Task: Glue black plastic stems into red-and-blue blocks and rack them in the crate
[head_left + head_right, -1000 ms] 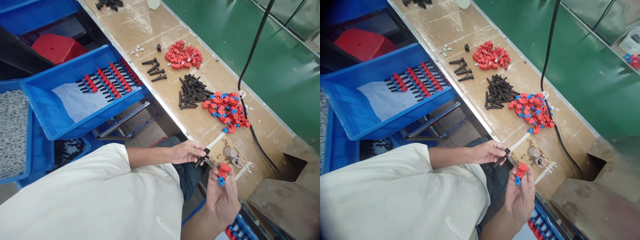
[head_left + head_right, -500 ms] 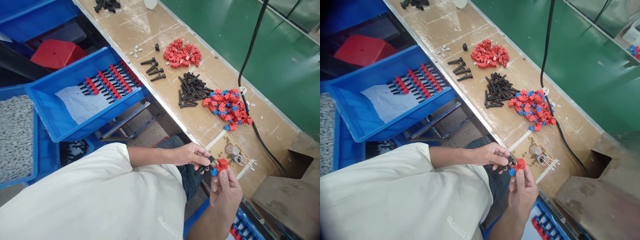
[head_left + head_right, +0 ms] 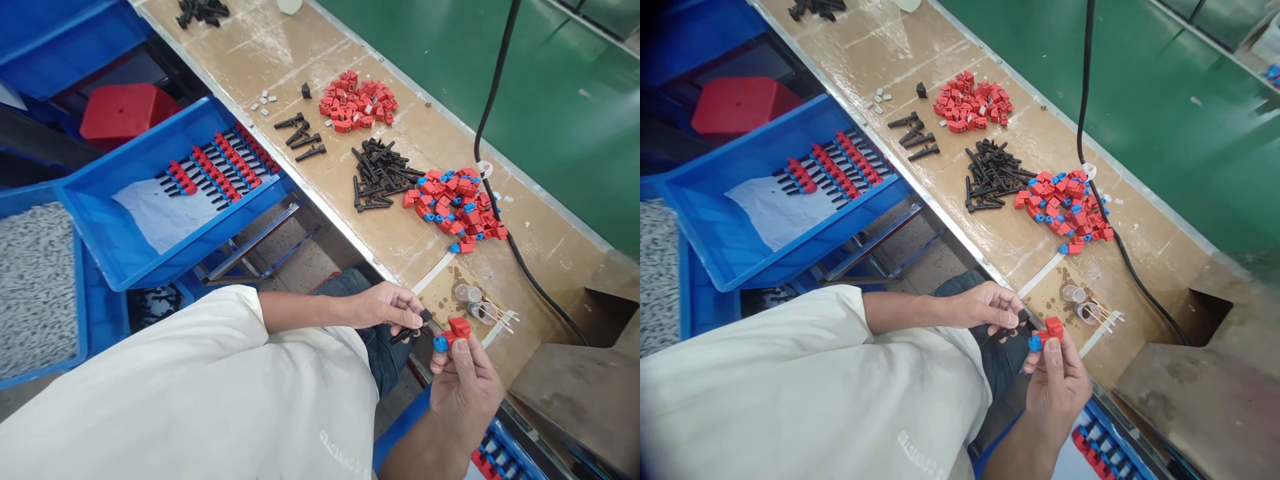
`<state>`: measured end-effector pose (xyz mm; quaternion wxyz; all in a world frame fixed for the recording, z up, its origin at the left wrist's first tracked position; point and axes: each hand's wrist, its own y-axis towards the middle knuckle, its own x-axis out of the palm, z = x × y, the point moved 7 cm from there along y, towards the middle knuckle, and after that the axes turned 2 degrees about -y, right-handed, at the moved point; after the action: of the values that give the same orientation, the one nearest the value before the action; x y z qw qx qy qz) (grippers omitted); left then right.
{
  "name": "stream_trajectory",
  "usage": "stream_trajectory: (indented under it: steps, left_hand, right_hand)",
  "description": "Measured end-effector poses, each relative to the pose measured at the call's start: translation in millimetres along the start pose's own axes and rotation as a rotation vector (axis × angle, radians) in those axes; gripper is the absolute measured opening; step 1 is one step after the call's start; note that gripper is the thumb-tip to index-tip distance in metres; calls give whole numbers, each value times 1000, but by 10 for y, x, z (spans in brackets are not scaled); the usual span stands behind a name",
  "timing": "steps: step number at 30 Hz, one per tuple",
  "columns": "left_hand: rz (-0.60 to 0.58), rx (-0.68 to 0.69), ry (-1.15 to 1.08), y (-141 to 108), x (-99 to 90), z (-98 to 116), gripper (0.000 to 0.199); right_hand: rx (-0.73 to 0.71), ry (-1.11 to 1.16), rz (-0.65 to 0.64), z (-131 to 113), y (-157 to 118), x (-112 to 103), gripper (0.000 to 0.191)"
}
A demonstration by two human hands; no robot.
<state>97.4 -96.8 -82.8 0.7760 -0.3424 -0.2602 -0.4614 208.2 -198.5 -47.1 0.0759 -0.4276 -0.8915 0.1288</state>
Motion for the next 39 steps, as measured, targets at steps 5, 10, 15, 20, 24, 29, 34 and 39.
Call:
stream_trajectory:
  steps: [5, 10, 15, 20, 24, 29, 34, 39]
  left_hand:
    - [-18, 14, 28, 20, -8, -25, 55]
    - [5, 31, 114, -4, -26, 47, 57]
    - [24, 66, 259, -49, -37, 185, 53]
    - [-12, 73, 330, -47, -64, 223, 52]
    - [-40, 26, 354, -37, -86, 181, 47]
    - [-49, 52, 393, -26, -86, 162, 31]
    - [-55, 99, 376, -42, -68, 225, 30]
    - [-156, -55, 347, -44, -28, 227, 33]
  right_hand:
    - [33, -7, -50, 80, -1, 66, 42]
    - [2, -35, -28, 110, -36, 95, 45]
    - [-26, -150, 72, 102, -134, 102, 49]
    - [-51, -246, 103, 149, -168, 115, 52]
    - [-56, -275, 80, 199, -165, 127, 52]
    - [-68, -303, 86, 250, -206, 158, 53]
    - [-46, -305, -23, 208, -132, 149, 52]
    - [-234, -453, -354, -91, -40, 104, 66]
